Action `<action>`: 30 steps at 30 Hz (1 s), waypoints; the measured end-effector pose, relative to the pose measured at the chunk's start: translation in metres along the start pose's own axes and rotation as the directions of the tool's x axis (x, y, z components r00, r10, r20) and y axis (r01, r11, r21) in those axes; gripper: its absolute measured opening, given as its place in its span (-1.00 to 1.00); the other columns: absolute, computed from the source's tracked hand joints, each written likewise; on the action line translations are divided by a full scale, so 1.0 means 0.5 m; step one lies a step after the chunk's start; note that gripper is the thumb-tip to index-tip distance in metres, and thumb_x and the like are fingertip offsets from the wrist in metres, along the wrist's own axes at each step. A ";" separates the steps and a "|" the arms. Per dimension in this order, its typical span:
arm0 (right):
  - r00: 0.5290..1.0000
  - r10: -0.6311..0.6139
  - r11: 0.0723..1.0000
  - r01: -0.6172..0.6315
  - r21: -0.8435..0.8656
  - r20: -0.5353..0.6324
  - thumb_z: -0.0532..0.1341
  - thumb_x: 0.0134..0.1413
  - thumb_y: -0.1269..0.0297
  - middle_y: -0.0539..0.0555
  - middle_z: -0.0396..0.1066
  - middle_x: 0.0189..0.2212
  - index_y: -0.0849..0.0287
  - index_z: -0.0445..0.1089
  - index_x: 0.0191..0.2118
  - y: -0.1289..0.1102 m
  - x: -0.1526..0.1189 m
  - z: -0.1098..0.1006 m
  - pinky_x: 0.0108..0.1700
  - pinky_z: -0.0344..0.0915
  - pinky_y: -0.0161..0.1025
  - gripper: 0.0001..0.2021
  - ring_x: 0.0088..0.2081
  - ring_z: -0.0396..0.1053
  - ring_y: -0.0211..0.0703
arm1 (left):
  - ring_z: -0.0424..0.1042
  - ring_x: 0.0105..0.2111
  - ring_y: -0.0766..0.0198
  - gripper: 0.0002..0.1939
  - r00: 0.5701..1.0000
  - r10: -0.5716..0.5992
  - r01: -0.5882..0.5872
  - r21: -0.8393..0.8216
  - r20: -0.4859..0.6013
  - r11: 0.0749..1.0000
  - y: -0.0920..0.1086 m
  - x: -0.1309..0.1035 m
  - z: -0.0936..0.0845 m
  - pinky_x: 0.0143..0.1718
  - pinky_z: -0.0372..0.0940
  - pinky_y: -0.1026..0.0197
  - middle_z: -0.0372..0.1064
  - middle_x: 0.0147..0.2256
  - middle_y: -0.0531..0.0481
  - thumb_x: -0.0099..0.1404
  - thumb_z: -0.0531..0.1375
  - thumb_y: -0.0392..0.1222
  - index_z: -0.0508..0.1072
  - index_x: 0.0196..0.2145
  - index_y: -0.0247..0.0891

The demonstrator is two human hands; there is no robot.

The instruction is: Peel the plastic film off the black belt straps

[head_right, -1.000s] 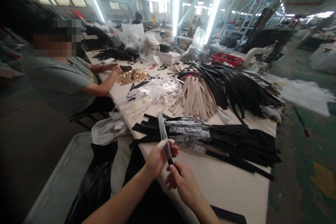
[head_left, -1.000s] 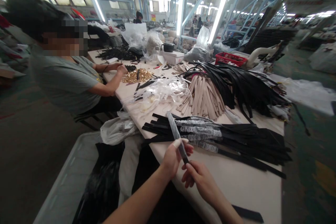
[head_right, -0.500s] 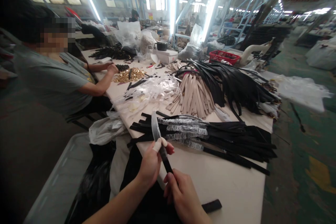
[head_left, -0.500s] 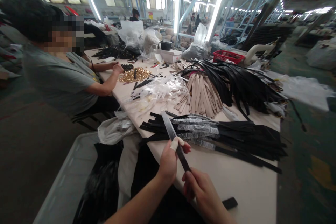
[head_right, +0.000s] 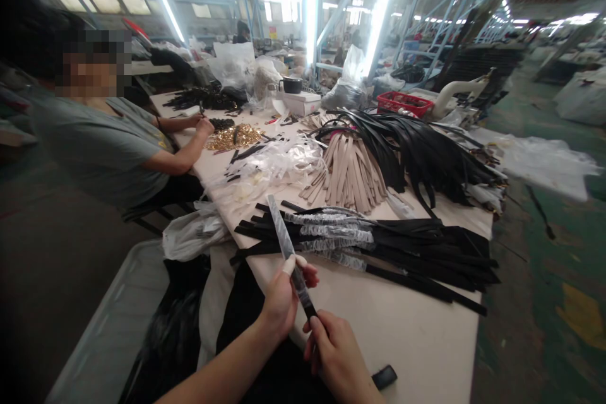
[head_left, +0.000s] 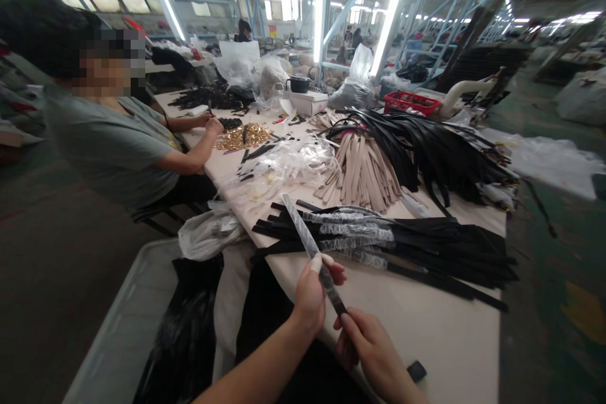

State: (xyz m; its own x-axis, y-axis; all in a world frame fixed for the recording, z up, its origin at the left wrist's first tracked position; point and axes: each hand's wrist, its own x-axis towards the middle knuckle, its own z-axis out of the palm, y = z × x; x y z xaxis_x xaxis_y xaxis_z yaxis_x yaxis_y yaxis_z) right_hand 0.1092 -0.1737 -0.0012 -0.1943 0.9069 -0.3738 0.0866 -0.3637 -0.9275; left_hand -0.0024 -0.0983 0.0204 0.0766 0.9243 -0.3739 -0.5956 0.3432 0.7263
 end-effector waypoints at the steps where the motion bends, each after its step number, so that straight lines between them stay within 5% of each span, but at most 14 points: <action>1: 0.999 -0.014 0.999 0.013 -0.032 -0.031 0.02 0.30 -0.12 0.02 0.41 -0.63 0.21 0.40 -0.32 -0.001 0.003 -0.001 -0.58 0.21 -0.33 -0.53 -0.65 0.31 -0.22 | 0.47 -0.41 0.17 -0.68 1.000 -0.006 0.006 0.016 -0.018 1.000 -0.016 -0.008 0.001 -0.28 0.33 0.14 0.50 -0.40 -0.10 0.31 0.15 0.08 0.39 -0.34 -0.26; 6: 0.975 -0.160 0.978 0.136 -0.157 -0.151 0.09 0.26 -0.10 0.14 0.50 -0.43 0.19 0.42 -0.44 -0.012 0.019 -0.008 -0.30 0.35 -0.27 -0.54 -0.37 0.46 -0.09 | 0.41 -0.55 0.25 -0.69 0.983 -0.183 0.183 0.055 0.002 0.982 -0.091 -0.048 -0.012 -0.51 0.21 0.26 0.48 -0.45 -0.05 0.31 0.12 0.08 0.35 -0.37 -0.23; 10: 1.000 -0.003 1.000 0.003 -0.005 0.001 0.05 0.26 -0.16 0.04 0.44 -0.61 0.20 0.41 -0.32 0.011 0.009 -0.009 -0.55 0.25 -0.32 -0.52 -0.62 0.36 -0.19 | 0.49 -0.45 0.15 -0.65 0.991 -0.132 0.132 -0.003 -0.007 0.991 -0.037 0.004 -0.021 -0.39 0.30 0.18 0.52 -0.39 -0.15 0.30 0.12 0.08 0.43 -0.24 -0.30; 13: 1.000 0.016 1.000 -0.016 -0.003 0.009 0.03 0.27 -0.18 0.01 0.42 -0.66 0.21 0.39 -0.32 0.022 0.002 -0.007 -0.62 0.17 -0.37 -0.50 -0.69 0.30 -0.25 | 0.50 -0.42 0.14 -0.67 0.997 -0.021 0.020 -0.018 -0.070 1.000 -0.002 0.027 -0.011 -0.27 0.34 0.10 0.53 -0.39 -0.14 0.28 0.15 0.07 0.41 -0.26 -0.29; 20: 0.999 -0.020 1.000 0.019 -0.017 -0.039 0.04 0.21 -0.26 0.04 0.41 -0.67 0.21 0.36 -0.39 0.022 0.008 -0.019 -0.63 0.21 -0.38 -0.44 -0.69 0.33 -0.25 | 0.49 -0.40 0.13 -0.65 0.998 -0.053 0.055 0.051 -0.040 0.997 -0.051 -0.041 0.010 -0.43 0.25 0.21 0.51 -0.39 -0.13 0.34 0.08 0.11 0.38 -0.32 -0.26; 26: 0.996 0.083 0.994 -0.086 -0.071 -0.045 0.00 0.16 -0.34 0.01 0.40 -0.72 0.19 0.34 -0.37 0.032 -0.007 -0.017 -0.69 0.11 -0.41 -0.39 -0.74 0.30 -0.26 | 0.47 -0.43 0.14 -0.68 0.998 0.005 -0.003 0.039 -0.060 0.999 -0.024 0.013 0.014 -0.29 0.31 0.10 0.50 -0.40 -0.13 0.29 0.14 0.05 0.40 -0.24 -0.30; 30: 0.999 0.012 0.991 -0.019 -0.131 -0.052 -0.03 0.19 -0.32 0.04 0.42 -0.66 0.17 0.33 -0.44 0.016 -0.002 -0.011 -0.61 0.21 -0.37 -0.40 -0.66 0.36 -0.22 | 0.45 -0.45 0.16 -0.70 0.992 -0.114 0.119 0.086 -0.063 0.989 -0.089 -0.019 0.008 -0.37 0.29 0.15 0.47 -0.44 -0.10 0.28 0.14 0.07 0.35 -0.37 -0.25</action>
State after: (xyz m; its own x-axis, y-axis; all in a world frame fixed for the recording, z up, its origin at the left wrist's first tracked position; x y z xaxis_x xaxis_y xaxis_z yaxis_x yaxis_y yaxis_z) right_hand 0.1154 -0.1761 -0.0081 -0.1417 0.9124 -0.3839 0.2173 -0.3497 -0.9113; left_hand 0.0265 -0.1217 -0.0062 0.0935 0.8670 -0.4895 -0.5114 0.4636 0.7235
